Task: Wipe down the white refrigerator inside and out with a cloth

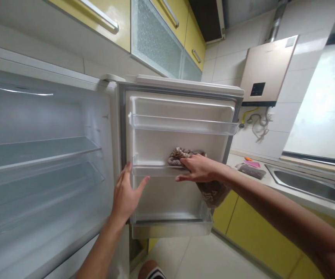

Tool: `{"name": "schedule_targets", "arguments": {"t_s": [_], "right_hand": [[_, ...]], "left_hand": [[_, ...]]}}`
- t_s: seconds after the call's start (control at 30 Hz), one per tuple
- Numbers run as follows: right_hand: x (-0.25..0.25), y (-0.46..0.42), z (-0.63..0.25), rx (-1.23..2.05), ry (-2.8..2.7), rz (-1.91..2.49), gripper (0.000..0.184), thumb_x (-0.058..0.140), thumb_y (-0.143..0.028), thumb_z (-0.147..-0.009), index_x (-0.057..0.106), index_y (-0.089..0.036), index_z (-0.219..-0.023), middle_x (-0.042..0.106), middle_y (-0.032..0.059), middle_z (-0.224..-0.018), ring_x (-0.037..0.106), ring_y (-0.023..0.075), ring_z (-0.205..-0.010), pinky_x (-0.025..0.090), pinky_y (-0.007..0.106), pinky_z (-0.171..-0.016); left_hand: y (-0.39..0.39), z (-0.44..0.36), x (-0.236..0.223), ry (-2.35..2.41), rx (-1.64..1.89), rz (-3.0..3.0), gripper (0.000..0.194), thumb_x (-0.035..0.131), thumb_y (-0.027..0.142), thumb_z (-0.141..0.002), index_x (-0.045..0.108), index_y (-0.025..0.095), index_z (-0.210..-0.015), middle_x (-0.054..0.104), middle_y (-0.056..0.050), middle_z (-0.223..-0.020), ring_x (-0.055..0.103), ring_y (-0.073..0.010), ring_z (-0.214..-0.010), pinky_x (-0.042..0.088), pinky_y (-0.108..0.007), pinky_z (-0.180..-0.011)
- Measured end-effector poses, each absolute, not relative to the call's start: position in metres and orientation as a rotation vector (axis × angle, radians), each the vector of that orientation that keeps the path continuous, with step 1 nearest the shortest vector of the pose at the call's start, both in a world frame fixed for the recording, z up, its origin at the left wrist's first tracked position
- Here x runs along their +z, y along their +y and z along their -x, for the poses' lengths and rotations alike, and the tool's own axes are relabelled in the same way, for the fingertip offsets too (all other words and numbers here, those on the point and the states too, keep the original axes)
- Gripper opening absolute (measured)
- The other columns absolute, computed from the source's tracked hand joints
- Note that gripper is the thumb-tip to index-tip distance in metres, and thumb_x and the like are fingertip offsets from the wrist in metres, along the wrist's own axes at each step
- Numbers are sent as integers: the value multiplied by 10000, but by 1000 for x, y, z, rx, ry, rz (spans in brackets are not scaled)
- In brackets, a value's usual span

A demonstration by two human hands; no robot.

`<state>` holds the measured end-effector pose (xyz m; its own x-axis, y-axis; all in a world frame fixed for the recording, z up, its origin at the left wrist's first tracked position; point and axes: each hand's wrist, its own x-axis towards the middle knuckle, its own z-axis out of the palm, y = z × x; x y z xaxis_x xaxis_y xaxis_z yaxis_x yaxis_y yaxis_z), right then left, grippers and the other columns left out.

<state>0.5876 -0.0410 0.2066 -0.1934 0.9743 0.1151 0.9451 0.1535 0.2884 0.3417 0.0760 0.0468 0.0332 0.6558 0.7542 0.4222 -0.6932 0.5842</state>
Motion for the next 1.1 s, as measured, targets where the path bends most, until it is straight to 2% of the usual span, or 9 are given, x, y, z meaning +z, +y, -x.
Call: {"name": "schedule_targets", "arguments": {"t_s": [0.1, 0.27, 0.47, 0.7, 0.87, 0.93, 1.0, 1.07, 1.1], "right_hand": [[207, 3, -528, 415, 2459, -1722, 582, 657, -675, -930, 719, -145, -1162, 780, 179, -1141, 750, 320, -1005, 515, 373, -841], [191, 33, -472, 552, 2556, -1721, 357, 713, -472, -928, 742, -154, -1086, 791, 164, -1058, 754, 307, -964, 498, 338, -773], [189, 4, -528, 495, 2689, -1851, 353, 767, -536, -903, 711, -202, -1001, 781, 77, -974, 707, 221, -837, 425, 281, -701], [202, -25, -613, 366, 2489, -2222, 473, 784, -706, -799, 745, -235, -775, 662, 24, -650, 566, 161, -553, 373, 284, -556], [195, -7, -564, 405, 2540, -2004, 618, 715, -824, -791, 721, -219, -915, 720, 68, -826, 644, 223, -708, 414, 312, -642], [193, 8, -528, 369, 2647, -1864, 684, 668, -865, -796, 693, -209, -988, 748, 100, -978, 689, 266, -843, 453, 329, -709], [192, 22, -499, 324, 2747, -1740, 729, 615, -894, -811, 674, -199, -1021, 748, 120, -1083, 702, 291, -958, 480, 342, -782], [194, 29, -487, 281, 2800, -1661, 756, 591, -910, -813, 670, -191, -1033, 742, 131, -1136, 698, 297, -1019, 486, 344, -834], [195, 28, -487, 260, 2810, -1648, 762, 594, -910, -812, 672, -189, -1046, 740, 132, -1152, 696, 291, -1025, 485, 338, -843]], "left_hand": [[79, -341, 35, 1022, 1693, -2143, 733, 629, 525, -983, 436, 152, -1584, 526, -224, -1611, 500, -324, -1505, 418, -523, -1243], [85, -332, 36, 904, 1642, -2212, 624, 573, 380, -1018, 432, 175, -1591, 514, -180, -1634, 483, -266, -1522, 387, -482, -1276], [86, -331, 7, 905, 1531, -2171, 708, 498, 240, -1018, 243, 248, -1679, 379, -125, -1731, 347, -227, -1600, 304, -472, -1324], [67, -341, -112, 1110, 1336, -2126, 858, 522, 297, -1020, -1, 332, -1700, 253, -142, -1776, 260, -281, -1635, 297, -553, -1323], [57, -357, -148, 1159, 1409, -2099, 923, 520, 418, -1043, -132, 302, -1686, 135, -183, -1799, 164, -299, -1657, 281, -586, -1320], [54, -356, -146, 1176, 1405, -2140, 970, 601, 465, -1002, -59, 310, -1697, 118, -171, -1805, 157, -320, -1656, 292, -605, -1311], [52, -351, -142, 1172, 1361, -2203, 886, 736, 494, -907, 286, 330, -1652, 71, -126, -1817, 153, -367, -1651, 331, -609, -1291], [51, -342, -138, 1180, 1300, -2250, 572, 845, 475, -805, 661, 301, -1318, 81, -78, -1821, 197, -410, -1636, 392, -589, -1263], [50, -338, -135, 1187, 1263, -2263, 397, 864, 452, -783, 723, 279, -1111, 133, -64, -1814, 236, -415, -1626, 428, -572, -1243]]}}
